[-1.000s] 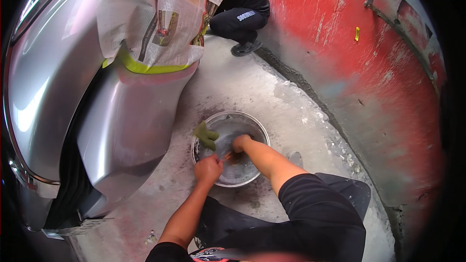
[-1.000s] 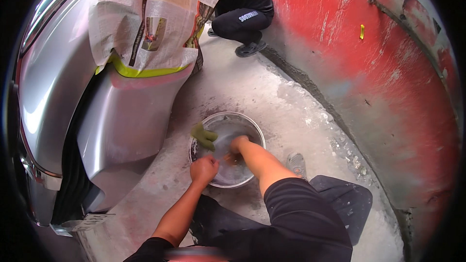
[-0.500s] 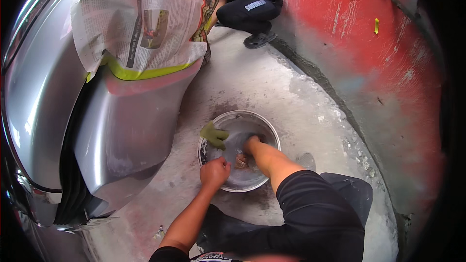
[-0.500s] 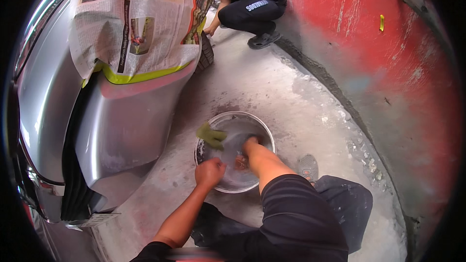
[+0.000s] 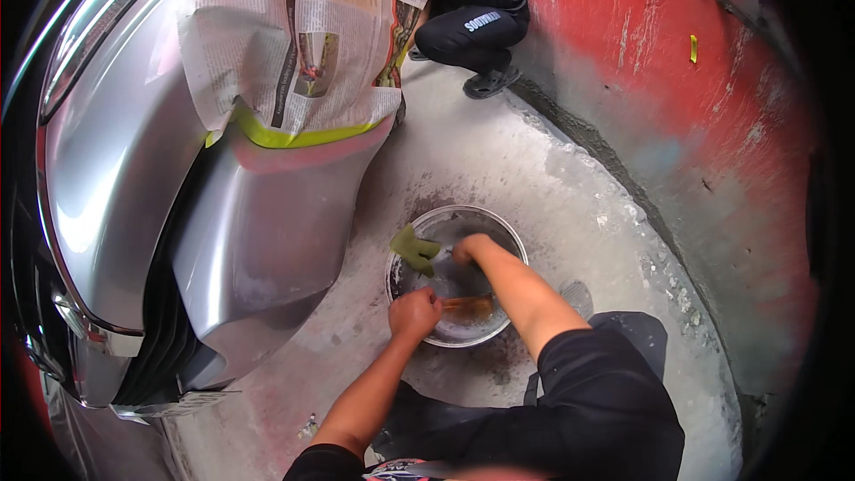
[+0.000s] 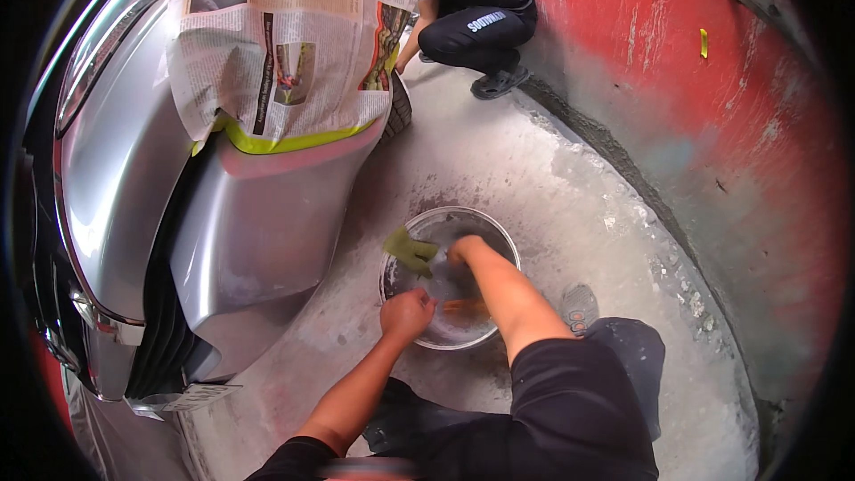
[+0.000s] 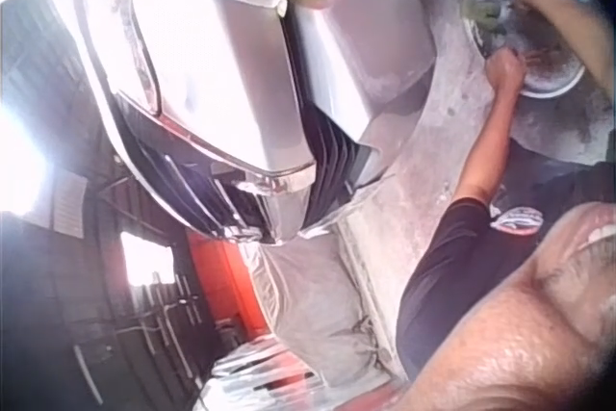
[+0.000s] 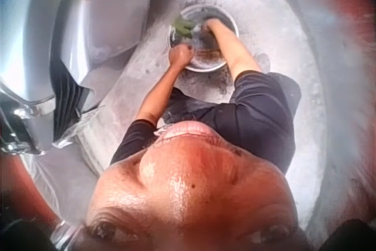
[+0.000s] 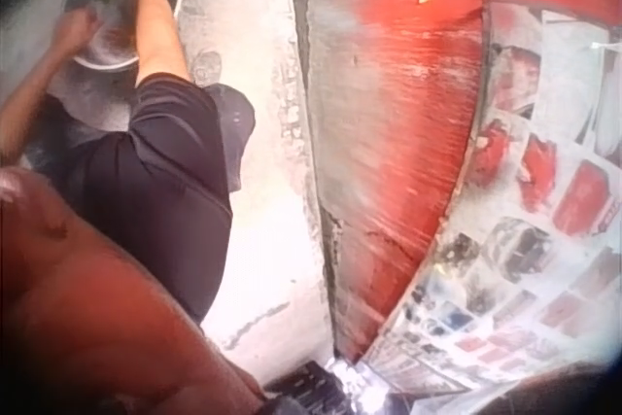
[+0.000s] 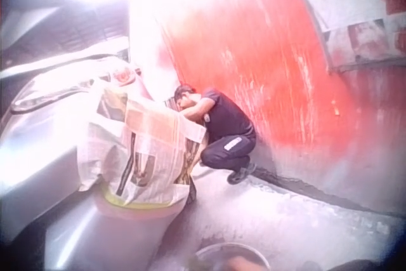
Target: Sanding the bumper of a silver car using a wet sanding block and water.
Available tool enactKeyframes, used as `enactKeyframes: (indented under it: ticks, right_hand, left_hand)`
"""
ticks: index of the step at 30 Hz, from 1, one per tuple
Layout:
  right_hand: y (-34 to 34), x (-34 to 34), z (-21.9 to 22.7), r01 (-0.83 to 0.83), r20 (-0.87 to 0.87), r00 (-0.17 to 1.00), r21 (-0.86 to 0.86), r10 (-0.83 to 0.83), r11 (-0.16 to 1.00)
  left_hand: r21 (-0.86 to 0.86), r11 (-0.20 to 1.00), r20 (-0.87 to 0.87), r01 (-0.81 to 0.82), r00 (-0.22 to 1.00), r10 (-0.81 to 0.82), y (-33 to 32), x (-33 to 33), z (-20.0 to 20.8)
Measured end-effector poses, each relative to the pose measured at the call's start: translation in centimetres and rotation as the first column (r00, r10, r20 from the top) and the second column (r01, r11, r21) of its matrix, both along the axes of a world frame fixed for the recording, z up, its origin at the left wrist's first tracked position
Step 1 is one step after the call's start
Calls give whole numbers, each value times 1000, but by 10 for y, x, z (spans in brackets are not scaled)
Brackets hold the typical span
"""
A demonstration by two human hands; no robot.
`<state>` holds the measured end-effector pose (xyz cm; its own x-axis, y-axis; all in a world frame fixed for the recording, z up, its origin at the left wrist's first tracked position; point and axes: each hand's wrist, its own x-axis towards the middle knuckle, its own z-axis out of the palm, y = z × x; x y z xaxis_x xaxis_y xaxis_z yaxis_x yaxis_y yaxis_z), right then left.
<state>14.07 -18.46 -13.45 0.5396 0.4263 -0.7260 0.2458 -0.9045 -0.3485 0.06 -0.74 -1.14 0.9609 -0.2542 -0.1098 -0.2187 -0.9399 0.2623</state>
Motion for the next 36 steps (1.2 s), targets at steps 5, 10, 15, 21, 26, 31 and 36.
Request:
enactKeyframes:
  ticks: [5, 10, 15, 21, 26, 31, 36]
  right_hand:
    - [-17, -31, 164, 610, -167, 789, 326, -591, 722]
    - [-35, -37, 190, 730, -283, 617, 553, -734, 401]
    - [-38, -34, 209, 626, -162, 643, 675, -748, 392]
    - [2, -8, 166, 352, -327, 233, 906, -916, -234]
    - [91, -19, 169, 17, -818, 113, 569, -564, -822]
    - [150, -38, 232, -8, -712, 318, 659, -626, -753]
    - [197, -82, 243, -150, -217, 285, 952, -933, -268]
  left_hand:
    - [77, 996, -65, -54, 996, 59, 14, -3, 7]
    - [129, 991, -100, -16, 995, 29, 7, -2, 4]
    - [198, 980, -146, 15, 989, 14, 5, -2, 7]
    - [193, 981, -118, 9, 993, 14, 5, 1, 8]
    - [194, 981, -144, 1, 989, 27, 1, 7, 9]
    - [65, 998, -18, 17, 1000, -16, 38, 4, -34]
    - [142, 990, -105, -24, 994, 39, -1, 0, 10]
